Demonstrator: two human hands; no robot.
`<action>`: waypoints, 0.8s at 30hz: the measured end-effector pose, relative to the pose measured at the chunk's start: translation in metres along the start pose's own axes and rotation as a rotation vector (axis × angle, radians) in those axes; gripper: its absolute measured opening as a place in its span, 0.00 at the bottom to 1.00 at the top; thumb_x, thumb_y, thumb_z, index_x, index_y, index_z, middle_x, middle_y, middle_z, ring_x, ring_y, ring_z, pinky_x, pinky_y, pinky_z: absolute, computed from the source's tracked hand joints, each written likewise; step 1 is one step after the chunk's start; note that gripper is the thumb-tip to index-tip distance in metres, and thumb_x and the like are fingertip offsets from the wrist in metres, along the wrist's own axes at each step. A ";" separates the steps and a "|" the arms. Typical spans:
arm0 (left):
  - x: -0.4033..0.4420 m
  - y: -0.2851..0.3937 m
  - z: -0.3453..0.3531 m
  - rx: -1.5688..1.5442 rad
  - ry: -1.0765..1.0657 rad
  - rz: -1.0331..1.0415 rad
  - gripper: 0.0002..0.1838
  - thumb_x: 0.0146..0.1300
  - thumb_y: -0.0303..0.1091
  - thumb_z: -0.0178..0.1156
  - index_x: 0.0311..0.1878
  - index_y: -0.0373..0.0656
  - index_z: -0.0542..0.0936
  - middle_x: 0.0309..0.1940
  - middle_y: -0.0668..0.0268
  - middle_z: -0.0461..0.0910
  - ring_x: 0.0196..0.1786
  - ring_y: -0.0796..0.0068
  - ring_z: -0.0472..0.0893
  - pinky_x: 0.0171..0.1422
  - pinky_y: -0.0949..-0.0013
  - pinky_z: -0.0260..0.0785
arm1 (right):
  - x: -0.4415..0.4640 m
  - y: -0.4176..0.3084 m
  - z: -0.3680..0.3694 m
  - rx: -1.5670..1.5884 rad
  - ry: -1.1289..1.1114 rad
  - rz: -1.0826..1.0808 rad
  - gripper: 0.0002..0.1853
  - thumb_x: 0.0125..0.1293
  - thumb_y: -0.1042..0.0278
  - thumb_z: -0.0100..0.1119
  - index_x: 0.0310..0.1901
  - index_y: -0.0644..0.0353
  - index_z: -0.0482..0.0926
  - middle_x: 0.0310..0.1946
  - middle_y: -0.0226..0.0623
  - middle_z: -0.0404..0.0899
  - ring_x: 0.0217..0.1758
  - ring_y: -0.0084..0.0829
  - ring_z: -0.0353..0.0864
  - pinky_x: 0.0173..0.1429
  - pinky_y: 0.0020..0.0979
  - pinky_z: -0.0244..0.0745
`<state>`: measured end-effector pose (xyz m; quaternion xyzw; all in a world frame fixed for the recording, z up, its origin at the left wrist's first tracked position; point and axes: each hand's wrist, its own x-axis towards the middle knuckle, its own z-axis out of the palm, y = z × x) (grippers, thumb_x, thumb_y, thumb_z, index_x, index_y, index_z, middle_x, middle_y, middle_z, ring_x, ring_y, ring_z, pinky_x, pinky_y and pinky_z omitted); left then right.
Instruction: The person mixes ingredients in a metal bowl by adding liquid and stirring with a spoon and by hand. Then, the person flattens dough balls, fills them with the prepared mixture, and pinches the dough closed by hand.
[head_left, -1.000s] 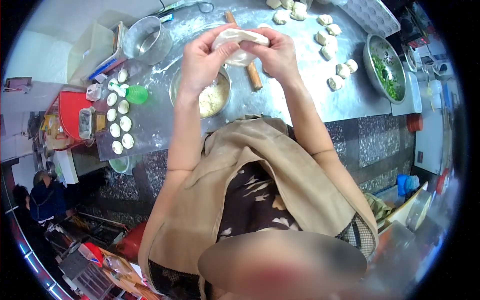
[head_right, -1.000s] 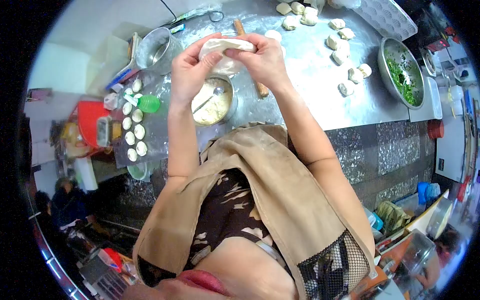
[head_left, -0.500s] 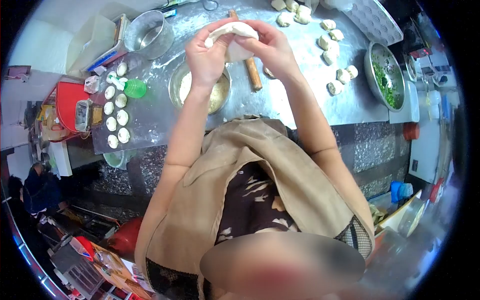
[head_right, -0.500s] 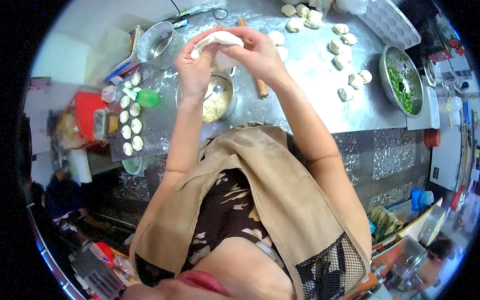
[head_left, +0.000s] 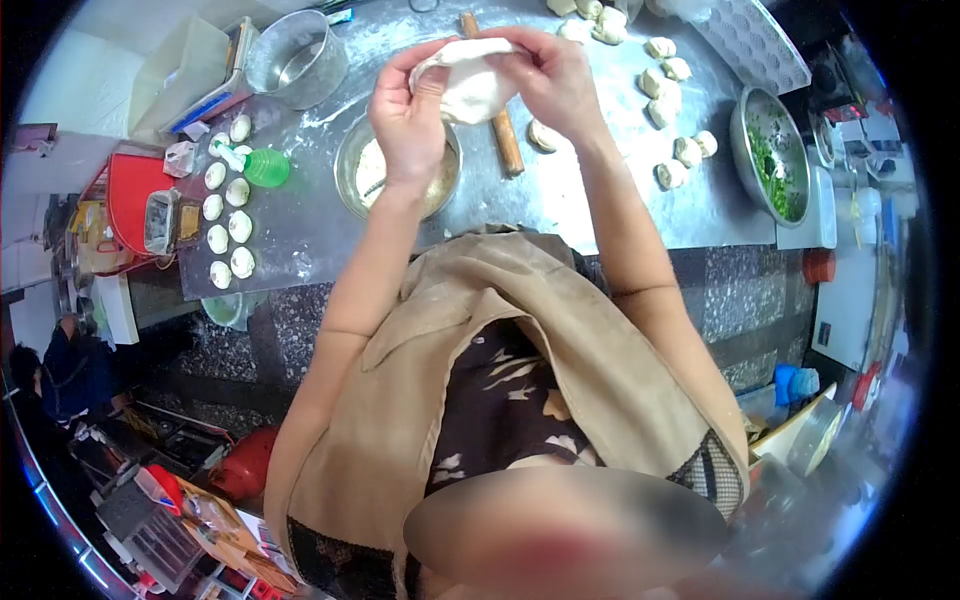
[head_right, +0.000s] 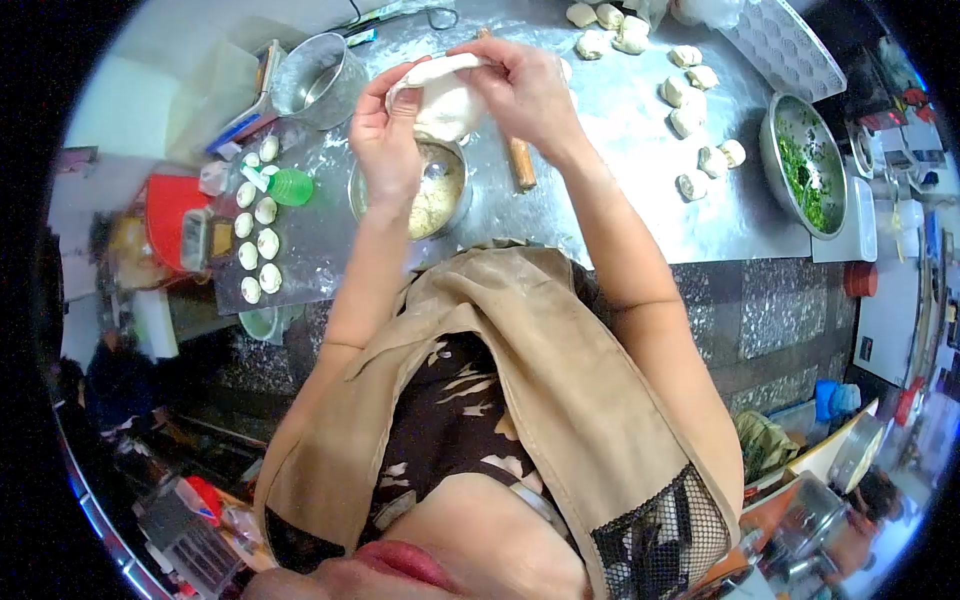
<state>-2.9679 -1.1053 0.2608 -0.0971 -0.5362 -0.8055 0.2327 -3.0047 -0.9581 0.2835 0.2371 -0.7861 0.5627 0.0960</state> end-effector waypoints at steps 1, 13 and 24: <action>0.003 0.003 -0.006 0.000 0.000 -0.001 0.09 0.64 0.23 0.53 0.47 0.35 0.74 0.44 0.61 0.79 0.47 0.77 0.77 0.52 0.75 0.70 | 0.003 -0.002 -0.005 0.000 0.000 0.001 0.14 0.58 0.68 0.59 0.47 0.57 0.79 0.32 0.36 0.81 0.34 0.22 0.78 0.38 0.25 0.72; 0.015 0.025 -0.018 0.287 -0.291 -0.158 0.27 0.55 0.16 0.53 0.61 0.39 0.64 0.55 0.58 0.72 0.56 0.73 0.72 0.55 0.71 0.70 | 0.009 -0.011 -0.006 -0.219 -0.130 -0.129 0.13 0.54 0.72 0.58 0.44 0.57 0.79 0.29 0.47 0.79 0.31 0.43 0.80 0.36 0.33 0.73; 0.026 0.027 -0.010 0.437 -0.211 -0.213 0.11 0.57 0.25 0.62 0.45 0.38 0.80 0.37 0.67 0.81 0.39 0.81 0.78 0.46 0.76 0.71 | 0.009 -0.007 0.004 -0.193 -0.073 -0.111 0.10 0.58 0.72 0.59 0.41 0.63 0.77 0.28 0.41 0.78 0.31 0.31 0.78 0.36 0.29 0.72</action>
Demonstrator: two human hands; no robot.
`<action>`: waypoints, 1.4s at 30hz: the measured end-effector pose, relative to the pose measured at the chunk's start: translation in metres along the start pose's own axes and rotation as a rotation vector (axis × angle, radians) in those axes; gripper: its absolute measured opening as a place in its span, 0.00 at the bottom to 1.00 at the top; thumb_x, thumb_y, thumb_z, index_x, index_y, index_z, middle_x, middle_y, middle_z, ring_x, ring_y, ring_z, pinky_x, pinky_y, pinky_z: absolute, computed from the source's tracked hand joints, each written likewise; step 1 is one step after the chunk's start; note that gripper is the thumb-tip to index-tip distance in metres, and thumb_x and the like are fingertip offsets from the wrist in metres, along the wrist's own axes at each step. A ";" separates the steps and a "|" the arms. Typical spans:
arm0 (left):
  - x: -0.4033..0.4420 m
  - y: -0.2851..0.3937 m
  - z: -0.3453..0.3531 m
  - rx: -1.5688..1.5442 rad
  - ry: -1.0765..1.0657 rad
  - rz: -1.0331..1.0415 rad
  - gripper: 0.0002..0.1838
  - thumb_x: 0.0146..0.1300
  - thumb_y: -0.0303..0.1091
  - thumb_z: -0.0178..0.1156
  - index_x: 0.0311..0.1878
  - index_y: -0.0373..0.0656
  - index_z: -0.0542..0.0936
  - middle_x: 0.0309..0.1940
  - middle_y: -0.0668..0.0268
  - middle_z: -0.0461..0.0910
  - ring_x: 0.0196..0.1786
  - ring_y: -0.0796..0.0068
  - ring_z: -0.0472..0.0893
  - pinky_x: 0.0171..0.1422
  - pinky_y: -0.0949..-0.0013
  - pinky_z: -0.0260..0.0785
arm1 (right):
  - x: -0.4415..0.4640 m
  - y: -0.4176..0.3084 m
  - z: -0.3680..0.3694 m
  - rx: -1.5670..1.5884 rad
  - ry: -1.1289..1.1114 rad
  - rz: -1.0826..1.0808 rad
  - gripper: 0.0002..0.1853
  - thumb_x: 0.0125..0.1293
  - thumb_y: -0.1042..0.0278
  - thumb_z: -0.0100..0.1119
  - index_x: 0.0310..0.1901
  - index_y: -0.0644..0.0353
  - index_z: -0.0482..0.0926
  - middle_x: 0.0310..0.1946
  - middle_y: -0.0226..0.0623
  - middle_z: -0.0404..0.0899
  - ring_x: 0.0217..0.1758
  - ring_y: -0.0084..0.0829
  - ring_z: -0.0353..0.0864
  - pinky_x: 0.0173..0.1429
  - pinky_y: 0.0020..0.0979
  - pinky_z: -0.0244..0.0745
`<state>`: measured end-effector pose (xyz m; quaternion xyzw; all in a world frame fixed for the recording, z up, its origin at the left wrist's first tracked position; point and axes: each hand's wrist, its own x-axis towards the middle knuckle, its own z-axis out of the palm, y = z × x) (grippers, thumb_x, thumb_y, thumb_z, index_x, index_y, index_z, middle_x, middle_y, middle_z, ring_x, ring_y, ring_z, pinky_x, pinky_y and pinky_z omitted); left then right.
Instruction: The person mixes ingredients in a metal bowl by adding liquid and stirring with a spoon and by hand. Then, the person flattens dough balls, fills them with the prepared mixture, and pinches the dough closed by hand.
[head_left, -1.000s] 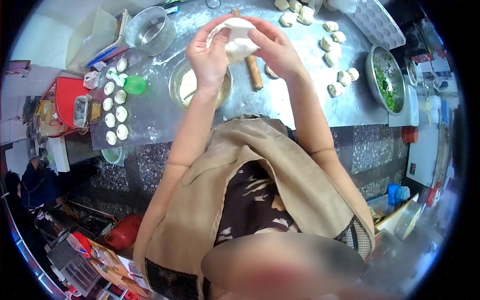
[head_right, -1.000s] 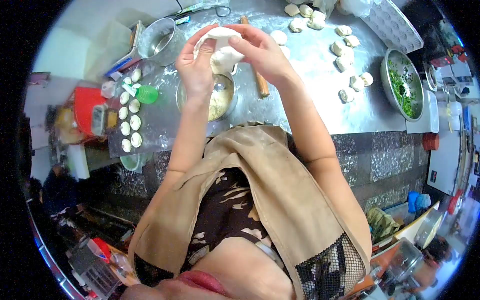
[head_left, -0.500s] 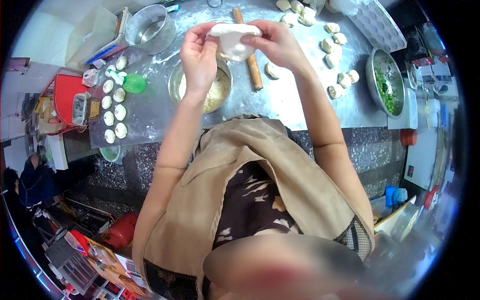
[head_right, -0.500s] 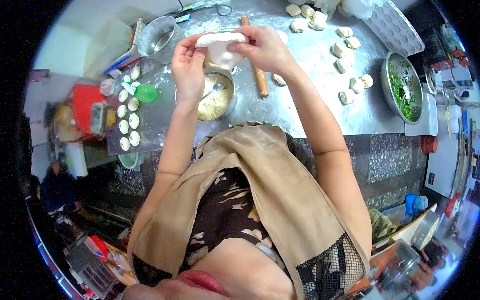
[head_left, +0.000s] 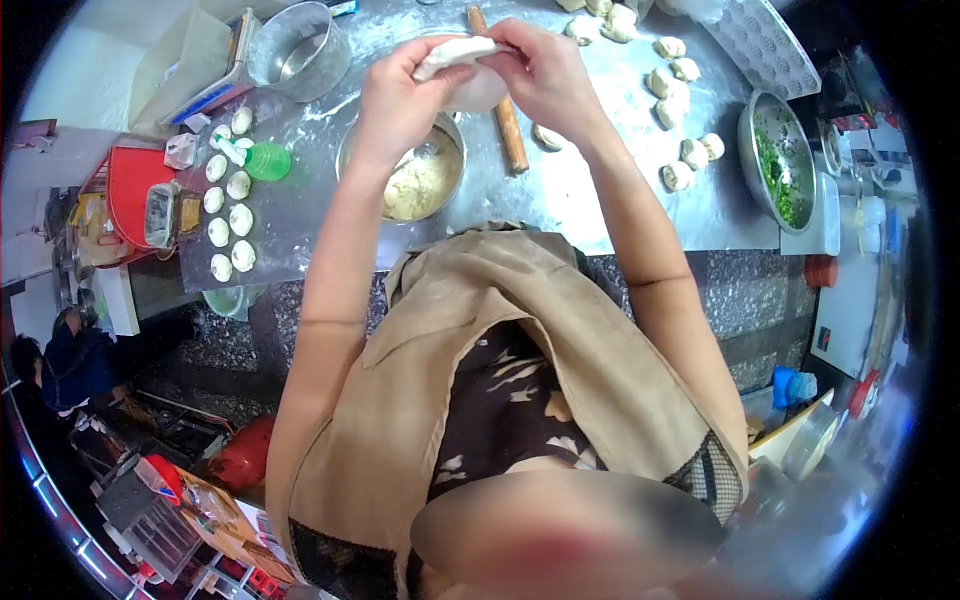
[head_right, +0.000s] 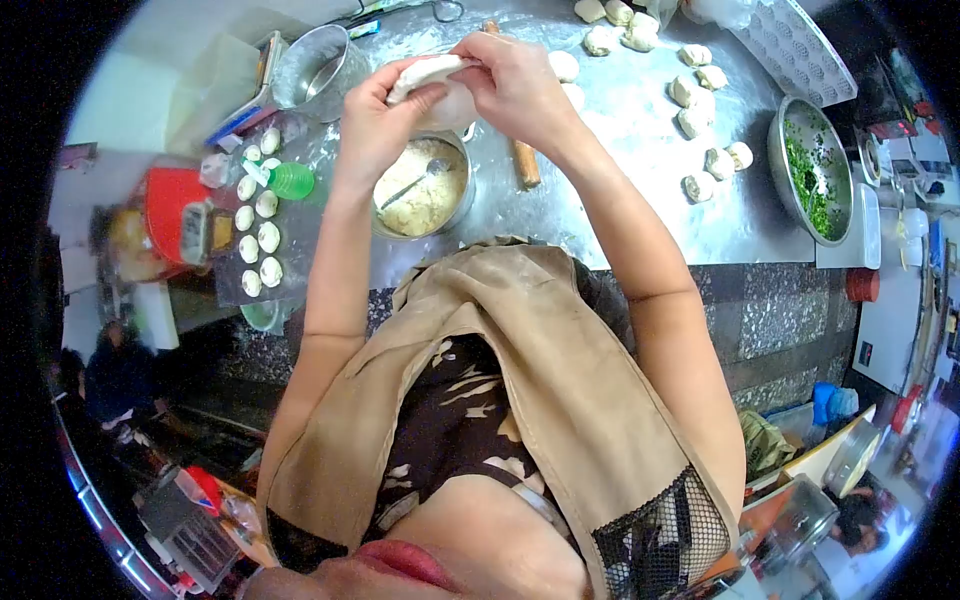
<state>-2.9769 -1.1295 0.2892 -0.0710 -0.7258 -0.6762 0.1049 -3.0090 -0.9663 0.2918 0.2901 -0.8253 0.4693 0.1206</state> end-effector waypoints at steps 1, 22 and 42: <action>0.004 -0.004 -0.002 0.141 0.018 0.013 0.11 0.56 0.24 0.62 0.44 0.38 0.79 0.36 0.67 0.81 0.39 0.80 0.78 0.46 0.76 0.72 | 0.002 -0.001 0.001 0.040 0.062 -0.035 0.10 0.56 0.71 0.59 0.39 0.64 0.77 0.27 0.46 0.78 0.30 0.38 0.80 0.35 0.32 0.72; 0.006 -0.047 0.012 -0.391 0.204 -0.055 0.14 0.54 0.14 0.54 0.45 0.36 0.79 0.40 0.63 0.81 0.42 0.77 0.79 0.49 0.74 0.72 | -0.016 0.032 0.044 0.551 0.191 0.278 0.10 0.63 0.69 0.54 0.43 0.64 0.77 0.29 0.30 0.79 0.32 0.18 0.76 0.35 0.24 0.72; 0.012 -0.034 0.014 0.106 -0.008 -0.031 0.17 0.53 0.26 0.66 0.47 0.38 0.76 0.35 0.69 0.80 0.37 0.80 0.78 0.41 0.74 0.73 | 0.007 0.013 -0.027 0.272 -0.173 0.261 0.14 0.56 0.66 0.62 0.43 0.64 0.80 0.29 0.31 0.80 0.32 0.21 0.76 0.38 0.24 0.72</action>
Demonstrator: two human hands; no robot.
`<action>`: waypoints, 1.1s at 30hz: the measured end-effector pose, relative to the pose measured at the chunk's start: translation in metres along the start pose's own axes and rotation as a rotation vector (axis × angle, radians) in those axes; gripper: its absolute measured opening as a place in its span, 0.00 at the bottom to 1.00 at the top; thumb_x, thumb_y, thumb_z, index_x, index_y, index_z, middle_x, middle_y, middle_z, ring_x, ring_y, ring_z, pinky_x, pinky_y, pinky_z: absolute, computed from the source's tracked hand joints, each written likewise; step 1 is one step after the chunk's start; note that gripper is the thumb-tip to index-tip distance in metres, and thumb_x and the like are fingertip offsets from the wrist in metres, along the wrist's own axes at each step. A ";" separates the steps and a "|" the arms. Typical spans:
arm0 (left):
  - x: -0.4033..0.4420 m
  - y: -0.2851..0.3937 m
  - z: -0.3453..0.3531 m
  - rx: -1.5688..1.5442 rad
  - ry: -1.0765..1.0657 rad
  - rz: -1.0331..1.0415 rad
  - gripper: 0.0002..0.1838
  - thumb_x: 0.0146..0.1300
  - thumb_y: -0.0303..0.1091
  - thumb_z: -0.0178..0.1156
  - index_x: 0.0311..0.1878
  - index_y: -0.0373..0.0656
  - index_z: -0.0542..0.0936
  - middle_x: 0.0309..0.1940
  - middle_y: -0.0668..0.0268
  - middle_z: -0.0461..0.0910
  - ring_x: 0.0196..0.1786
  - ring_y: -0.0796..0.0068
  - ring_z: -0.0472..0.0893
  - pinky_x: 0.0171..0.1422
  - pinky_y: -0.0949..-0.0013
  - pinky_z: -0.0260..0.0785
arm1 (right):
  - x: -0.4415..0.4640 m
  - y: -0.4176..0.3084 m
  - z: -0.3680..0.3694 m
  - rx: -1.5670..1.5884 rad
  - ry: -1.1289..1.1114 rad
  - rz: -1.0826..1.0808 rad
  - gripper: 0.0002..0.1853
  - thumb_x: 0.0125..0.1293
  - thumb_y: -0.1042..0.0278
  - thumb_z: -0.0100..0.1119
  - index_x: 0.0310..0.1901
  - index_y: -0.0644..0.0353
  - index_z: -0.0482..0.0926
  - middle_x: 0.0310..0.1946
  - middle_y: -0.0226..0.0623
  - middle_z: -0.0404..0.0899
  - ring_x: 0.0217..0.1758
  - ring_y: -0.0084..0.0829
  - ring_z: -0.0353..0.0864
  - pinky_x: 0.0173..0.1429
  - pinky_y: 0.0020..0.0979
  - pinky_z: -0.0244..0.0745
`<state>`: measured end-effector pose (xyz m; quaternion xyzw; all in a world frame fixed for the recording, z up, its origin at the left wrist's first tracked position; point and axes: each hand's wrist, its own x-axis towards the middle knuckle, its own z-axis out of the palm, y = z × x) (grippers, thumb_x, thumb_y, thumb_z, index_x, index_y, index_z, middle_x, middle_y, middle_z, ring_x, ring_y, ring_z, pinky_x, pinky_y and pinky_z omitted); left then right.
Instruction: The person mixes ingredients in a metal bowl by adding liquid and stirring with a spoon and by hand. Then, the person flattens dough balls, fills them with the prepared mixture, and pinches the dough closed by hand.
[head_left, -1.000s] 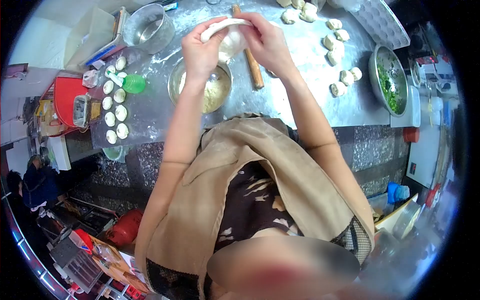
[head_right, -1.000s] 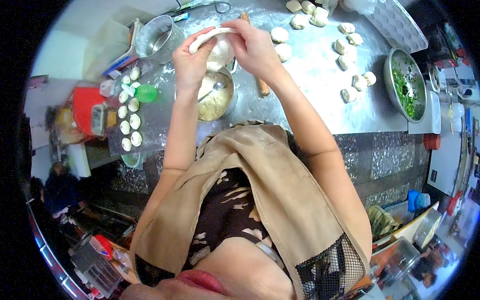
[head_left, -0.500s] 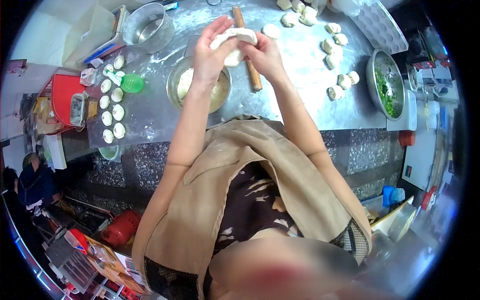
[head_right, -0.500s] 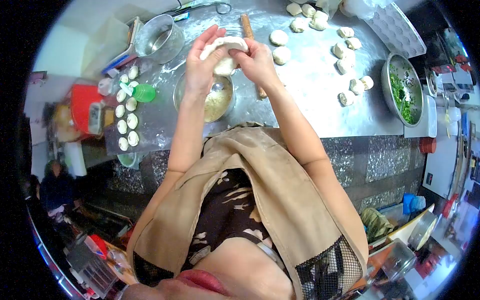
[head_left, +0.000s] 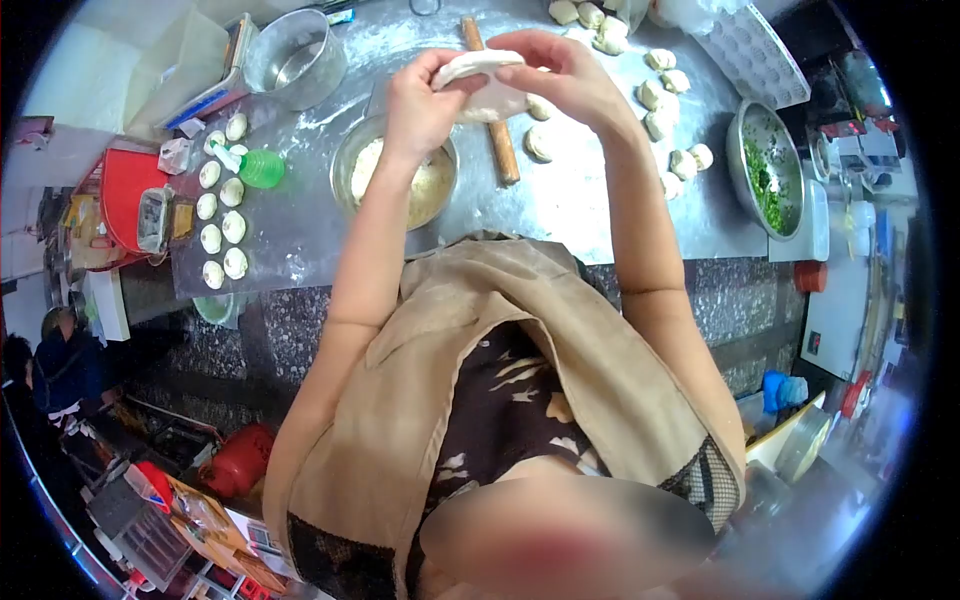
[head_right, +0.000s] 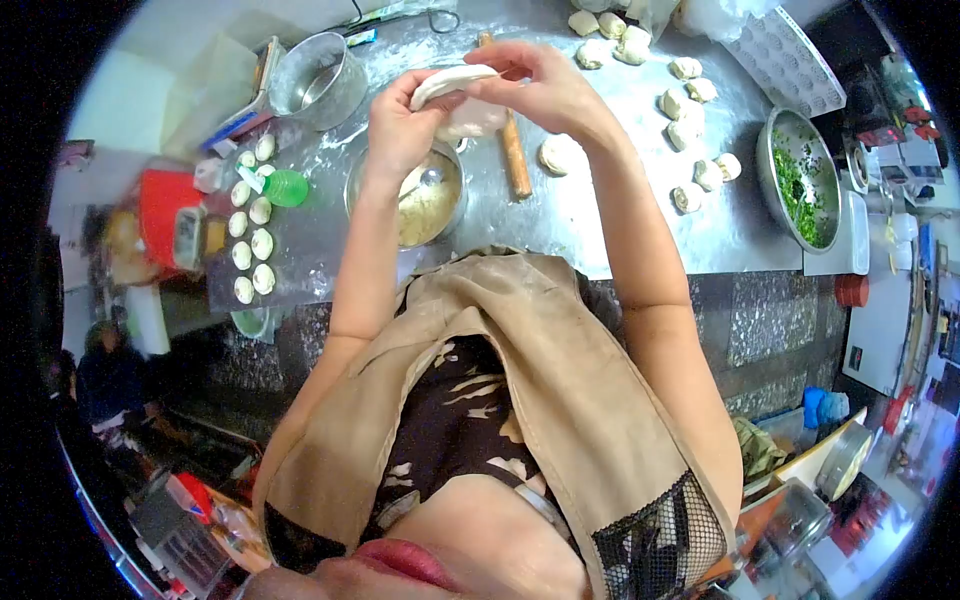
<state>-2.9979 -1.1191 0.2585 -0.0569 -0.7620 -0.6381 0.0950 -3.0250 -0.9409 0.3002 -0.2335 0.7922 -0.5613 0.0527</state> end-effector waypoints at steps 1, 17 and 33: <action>0.002 -0.001 0.001 -0.004 0.003 0.007 0.17 0.53 0.26 0.66 0.47 0.38 0.76 0.35 0.69 0.80 0.37 0.80 0.78 0.41 0.74 0.73 | -0.001 -0.004 -0.005 -0.001 -0.053 -0.014 0.13 0.58 0.67 0.60 0.42 0.63 0.80 0.31 0.30 0.80 0.33 0.21 0.77 0.39 0.23 0.72; -0.004 0.013 0.004 -0.427 -0.070 -0.047 0.15 0.54 0.26 0.64 0.46 0.36 0.78 0.37 0.68 0.80 0.38 0.80 0.78 0.44 0.75 0.71 | 0.015 -0.006 0.002 -0.508 0.215 -0.437 0.08 0.54 0.68 0.60 0.35 0.61 0.81 0.29 0.40 0.78 0.30 0.38 0.78 0.36 0.31 0.73; -0.014 -0.005 0.012 -0.635 0.138 -0.053 0.12 0.59 0.21 0.57 0.46 0.38 0.79 0.41 0.65 0.81 0.45 0.78 0.77 0.50 0.75 0.71 | -0.008 0.031 0.047 0.178 0.189 0.030 0.10 0.57 0.67 0.60 0.39 0.62 0.81 0.25 0.35 0.80 0.28 0.21 0.76 0.32 0.24 0.69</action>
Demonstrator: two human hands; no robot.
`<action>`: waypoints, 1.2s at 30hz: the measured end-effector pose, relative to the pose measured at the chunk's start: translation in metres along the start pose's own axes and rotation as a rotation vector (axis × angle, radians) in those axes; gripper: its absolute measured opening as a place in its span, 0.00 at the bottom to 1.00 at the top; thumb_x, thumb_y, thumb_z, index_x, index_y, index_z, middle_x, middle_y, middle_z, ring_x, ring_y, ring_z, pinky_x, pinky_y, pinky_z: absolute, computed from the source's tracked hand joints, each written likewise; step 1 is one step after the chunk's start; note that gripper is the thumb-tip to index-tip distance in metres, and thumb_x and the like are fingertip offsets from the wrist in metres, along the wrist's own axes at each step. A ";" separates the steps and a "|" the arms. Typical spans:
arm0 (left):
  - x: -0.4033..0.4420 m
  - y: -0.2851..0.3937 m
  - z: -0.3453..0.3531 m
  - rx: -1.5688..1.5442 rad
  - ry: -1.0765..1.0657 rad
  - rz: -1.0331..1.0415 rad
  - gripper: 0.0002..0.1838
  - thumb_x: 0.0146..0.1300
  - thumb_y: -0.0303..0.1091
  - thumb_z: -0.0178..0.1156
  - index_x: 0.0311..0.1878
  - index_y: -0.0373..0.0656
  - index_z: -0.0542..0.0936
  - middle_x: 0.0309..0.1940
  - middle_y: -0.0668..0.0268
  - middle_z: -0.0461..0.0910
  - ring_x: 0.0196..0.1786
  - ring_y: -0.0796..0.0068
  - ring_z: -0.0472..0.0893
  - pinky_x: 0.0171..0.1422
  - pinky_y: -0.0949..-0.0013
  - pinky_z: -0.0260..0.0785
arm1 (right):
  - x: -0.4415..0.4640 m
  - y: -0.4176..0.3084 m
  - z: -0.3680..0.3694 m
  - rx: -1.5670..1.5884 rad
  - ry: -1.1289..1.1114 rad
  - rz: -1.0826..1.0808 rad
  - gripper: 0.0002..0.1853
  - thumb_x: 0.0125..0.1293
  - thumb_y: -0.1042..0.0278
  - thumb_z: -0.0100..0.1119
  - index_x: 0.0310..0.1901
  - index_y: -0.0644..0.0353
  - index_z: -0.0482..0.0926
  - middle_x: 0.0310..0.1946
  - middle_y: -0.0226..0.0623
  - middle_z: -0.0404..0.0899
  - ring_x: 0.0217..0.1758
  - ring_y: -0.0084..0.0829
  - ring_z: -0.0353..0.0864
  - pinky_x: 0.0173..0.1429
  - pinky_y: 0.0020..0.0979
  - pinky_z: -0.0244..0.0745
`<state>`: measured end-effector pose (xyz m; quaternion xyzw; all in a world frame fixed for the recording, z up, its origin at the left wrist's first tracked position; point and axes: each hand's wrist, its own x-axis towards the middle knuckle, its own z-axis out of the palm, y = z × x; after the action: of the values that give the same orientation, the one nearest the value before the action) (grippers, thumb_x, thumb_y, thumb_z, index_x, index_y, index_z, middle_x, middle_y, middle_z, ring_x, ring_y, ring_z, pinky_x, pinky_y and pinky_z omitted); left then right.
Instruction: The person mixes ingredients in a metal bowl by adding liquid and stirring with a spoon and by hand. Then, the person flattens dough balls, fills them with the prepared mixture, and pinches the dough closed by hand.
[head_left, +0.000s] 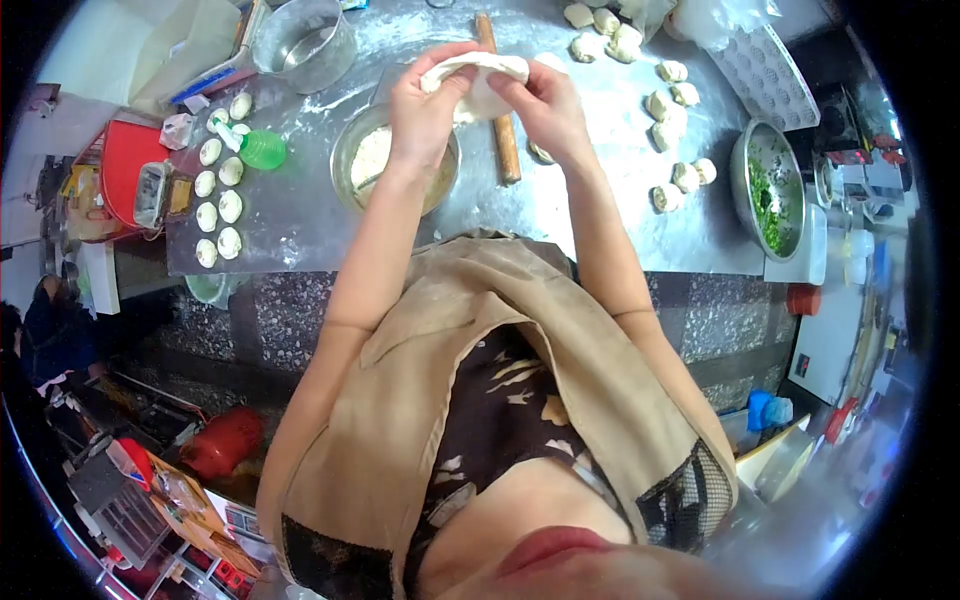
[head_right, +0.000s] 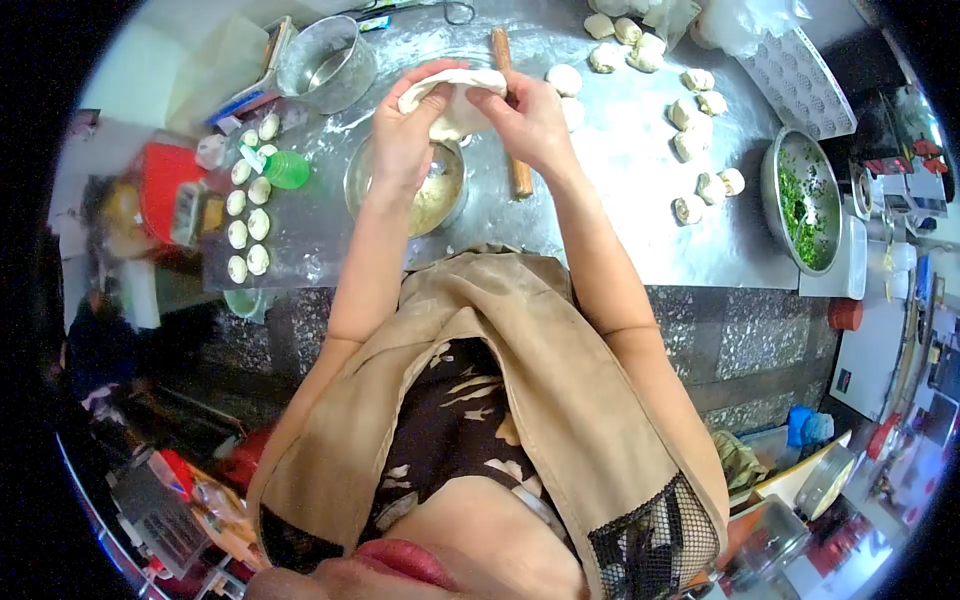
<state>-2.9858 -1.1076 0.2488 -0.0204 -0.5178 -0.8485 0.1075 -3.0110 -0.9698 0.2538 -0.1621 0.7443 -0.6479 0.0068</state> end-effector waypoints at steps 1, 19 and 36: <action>-0.003 -0.003 -0.002 0.000 0.004 -0.009 0.12 0.59 0.21 0.57 0.46 0.38 0.79 0.41 0.65 0.81 0.45 0.78 0.77 0.50 0.75 0.71 | -0.001 0.007 0.000 -0.135 0.023 0.003 0.10 0.59 0.66 0.59 0.39 0.63 0.81 0.25 0.32 0.80 0.28 0.20 0.76 0.33 0.24 0.70; -0.039 -0.012 -0.117 -0.145 0.549 -0.152 0.16 0.54 0.20 0.61 0.48 0.32 0.75 0.42 0.57 0.79 0.41 0.64 0.81 0.47 0.64 0.76 | 0.007 0.031 0.085 0.136 -0.464 0.312 0.17 0.58 0.65 0.61 0.41 0.73 0.76 0.30 0.38 0.80 0.31 0.24 0.80 0.37 0.25 0.79; -0.095 -0.026 -0.216 -0.713 0.792 -0.169 0.24 0.59 0.35 0.51 0.60 0.38 0.67 0.56 0.56 0.72 0.60 0.56 0.70 0.63 0.49 0.64 | 0.005 0.167 0.189 -0.985 -0.829 -0.403 0.10 0.55 0.68 0.53 0.37 0.61 0.77 0.40 0.43 0.73 0.46 0.43 0.77 0.43 0.41 0.78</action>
<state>-2.8818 -1.2714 0.1127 0.3078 -0.1174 -0.9201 0.2121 -3.0134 -1.1348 0.0633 -0.5170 0.8440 -0.1056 0.0962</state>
